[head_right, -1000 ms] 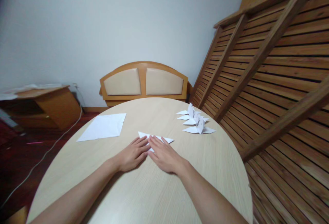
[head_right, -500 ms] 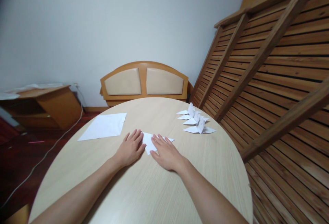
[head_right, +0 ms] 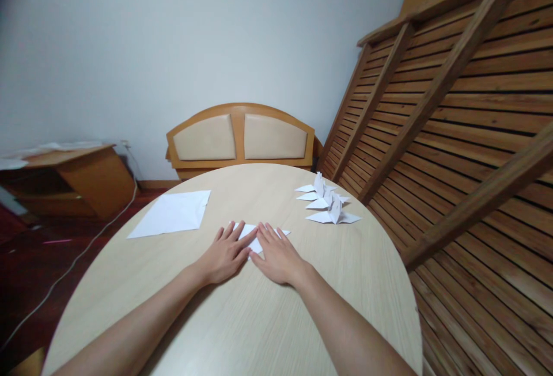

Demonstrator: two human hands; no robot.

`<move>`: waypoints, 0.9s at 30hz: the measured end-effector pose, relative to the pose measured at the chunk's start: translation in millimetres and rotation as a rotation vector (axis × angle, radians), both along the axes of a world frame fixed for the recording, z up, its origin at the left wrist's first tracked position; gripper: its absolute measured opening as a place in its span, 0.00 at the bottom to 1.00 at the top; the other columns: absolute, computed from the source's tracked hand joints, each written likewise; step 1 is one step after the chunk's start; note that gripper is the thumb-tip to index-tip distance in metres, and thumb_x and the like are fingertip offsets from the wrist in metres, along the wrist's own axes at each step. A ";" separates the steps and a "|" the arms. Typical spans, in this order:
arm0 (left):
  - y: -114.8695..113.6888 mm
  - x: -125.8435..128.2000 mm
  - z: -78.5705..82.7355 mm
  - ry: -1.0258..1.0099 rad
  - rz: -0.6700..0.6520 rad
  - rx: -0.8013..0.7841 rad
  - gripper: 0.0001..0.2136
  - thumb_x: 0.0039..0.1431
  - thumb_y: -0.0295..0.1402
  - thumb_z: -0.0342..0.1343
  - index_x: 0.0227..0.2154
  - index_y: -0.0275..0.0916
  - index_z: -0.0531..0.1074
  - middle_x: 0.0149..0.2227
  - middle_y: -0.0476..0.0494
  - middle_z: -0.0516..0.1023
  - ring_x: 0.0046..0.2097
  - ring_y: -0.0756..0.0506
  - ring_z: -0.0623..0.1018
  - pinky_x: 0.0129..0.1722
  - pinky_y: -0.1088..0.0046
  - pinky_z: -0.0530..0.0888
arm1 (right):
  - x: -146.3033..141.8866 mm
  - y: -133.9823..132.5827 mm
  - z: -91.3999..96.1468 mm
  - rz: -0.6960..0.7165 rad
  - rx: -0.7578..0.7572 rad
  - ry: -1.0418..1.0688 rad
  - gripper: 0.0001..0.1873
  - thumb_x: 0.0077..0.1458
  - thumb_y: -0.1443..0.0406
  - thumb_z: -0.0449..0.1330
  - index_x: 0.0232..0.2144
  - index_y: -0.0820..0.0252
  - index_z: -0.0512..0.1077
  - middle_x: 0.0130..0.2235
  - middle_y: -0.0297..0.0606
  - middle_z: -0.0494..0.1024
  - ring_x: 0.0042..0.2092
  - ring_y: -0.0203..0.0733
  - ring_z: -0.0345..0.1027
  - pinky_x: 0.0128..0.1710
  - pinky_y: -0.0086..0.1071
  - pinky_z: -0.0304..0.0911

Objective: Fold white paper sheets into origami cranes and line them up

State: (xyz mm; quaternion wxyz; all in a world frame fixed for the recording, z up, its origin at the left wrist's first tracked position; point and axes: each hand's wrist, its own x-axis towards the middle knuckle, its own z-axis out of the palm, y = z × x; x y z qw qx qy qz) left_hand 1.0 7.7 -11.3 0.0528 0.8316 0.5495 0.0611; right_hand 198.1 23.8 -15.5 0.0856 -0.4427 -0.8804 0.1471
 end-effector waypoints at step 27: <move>3.0 -4.0 -10.2 -0.025 0.017 0.028 0.31 0.67 0.52 0.41 0.68 0.44 0.52 0.70 0.41 0.51 0.70 0.33 0.50 0.65 0.44 0.50 | 11.0 6.6 7.2 -0.065 0.161 0.084 0.29 0.66 0.58 0.47 0.66 0.62 0.57 0.68 0.44 0.57 0.69 0.48 0.45 0.67 0.47 0.40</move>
